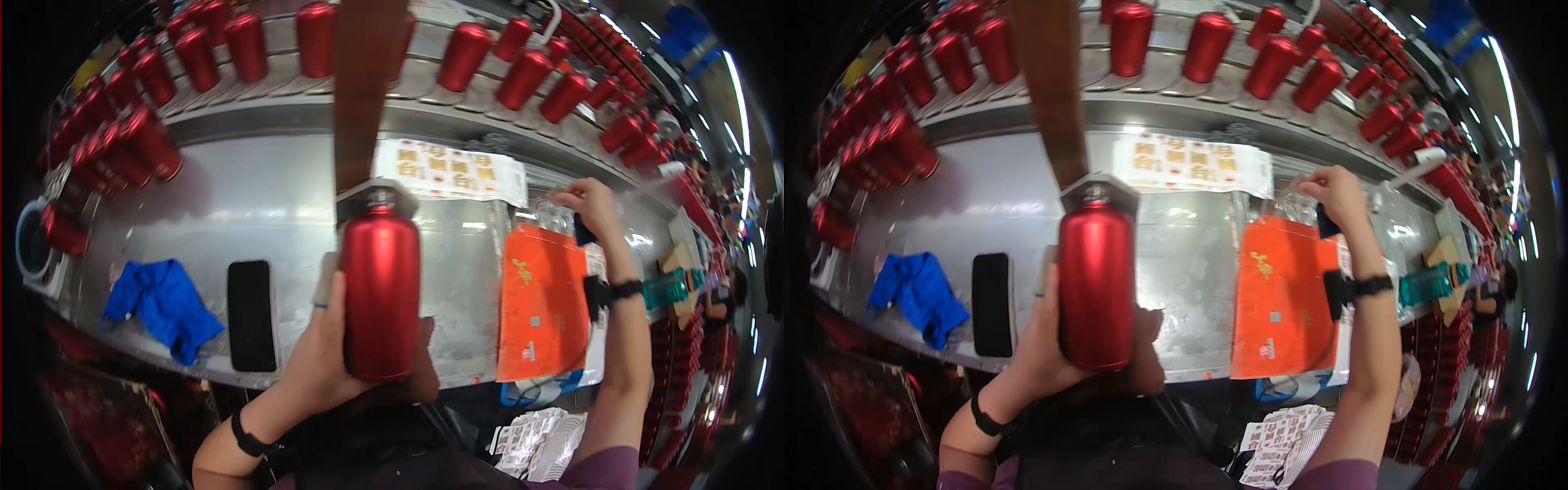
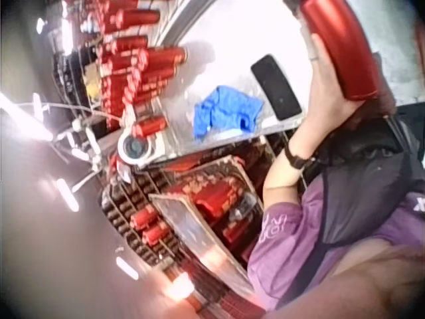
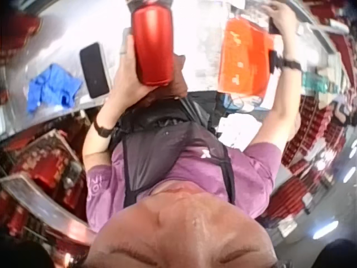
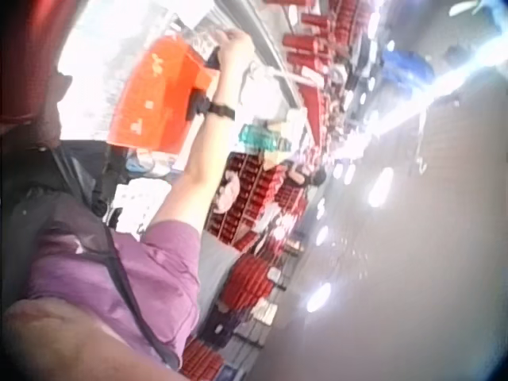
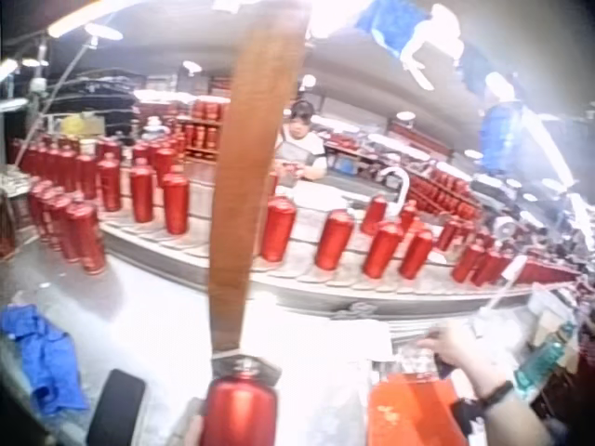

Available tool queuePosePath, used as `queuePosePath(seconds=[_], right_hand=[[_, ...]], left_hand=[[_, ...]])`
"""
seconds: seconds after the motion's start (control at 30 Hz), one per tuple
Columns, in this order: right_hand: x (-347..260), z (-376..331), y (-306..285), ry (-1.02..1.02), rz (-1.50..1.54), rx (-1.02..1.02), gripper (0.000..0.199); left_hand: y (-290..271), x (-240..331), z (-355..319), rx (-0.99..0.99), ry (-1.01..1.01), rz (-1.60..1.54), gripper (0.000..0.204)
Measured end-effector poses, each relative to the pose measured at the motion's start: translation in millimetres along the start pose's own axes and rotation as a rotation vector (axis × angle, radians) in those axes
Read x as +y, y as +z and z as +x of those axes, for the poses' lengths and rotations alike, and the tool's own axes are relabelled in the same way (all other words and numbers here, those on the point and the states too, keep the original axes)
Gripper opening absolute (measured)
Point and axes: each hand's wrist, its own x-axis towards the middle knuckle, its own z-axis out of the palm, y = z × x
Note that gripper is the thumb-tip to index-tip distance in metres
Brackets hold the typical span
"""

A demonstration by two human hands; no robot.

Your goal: Applying decorative labels and smoothing them onto red metal bottles on a production line.

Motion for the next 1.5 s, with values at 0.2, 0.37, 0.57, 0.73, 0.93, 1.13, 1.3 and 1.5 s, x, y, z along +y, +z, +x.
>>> queuePosePath(seconds=[0.2, 0.37, 0.57, 0.73, 0.93, 1.13, 1.3, 1.5], right_hand=[[-216.6, -87.9, -55.1, -0.349, 0.560, -0.368, 0.013], [-300.9, -122.9, -54.3, -0.524, 0.607, -0.612, 0.014], [-319.2, -122.9, -10.6, -0.443, 0.513, -0.608, 0.019], [-319.8, -123.7, -5.6, -0.496, 0.381, -0.508, 0.019], [-302.4, -119.6, -3.6, -0.572, 0.379, -0.378, 0.021], [-282.9, -111.5, -6.6, -0.334, 0.507, -0.487, 0.030], [-248.4, -118.9, 17.0, -0.139, 0.724, -0.409, 0.033], [-229.7, -139.4, 36.7, 0.043, 1.254, -0.647, 0.082]], left_hand=[[-23.5, -24.8, -34.7, -0.010, -0.044, -0.056, 0.123], [-36.2, -20.7, -51.0, 0.068, 0.035, 0.036, 0.120], [-49.9, -12.3, -62.0, 0.035, 0.055, 0.226, 0.123], [-52.0, -18.6, -49.0, 0.031, -0.151, -0.420, 0.117], [-25.1, -13.0, -11.6, 0.116, -0.327, -0.594, 0.104], [-16.5, -3.6, 3.9, 0.084, -0.323, -0.528, 0.103], [-10.4, 6.8, 19.7, 0.098, -0.423, -0.887, 0.090], [-2.2, 20.2, 35.8, 0.039, -0.398, -0.746, 0.081]])
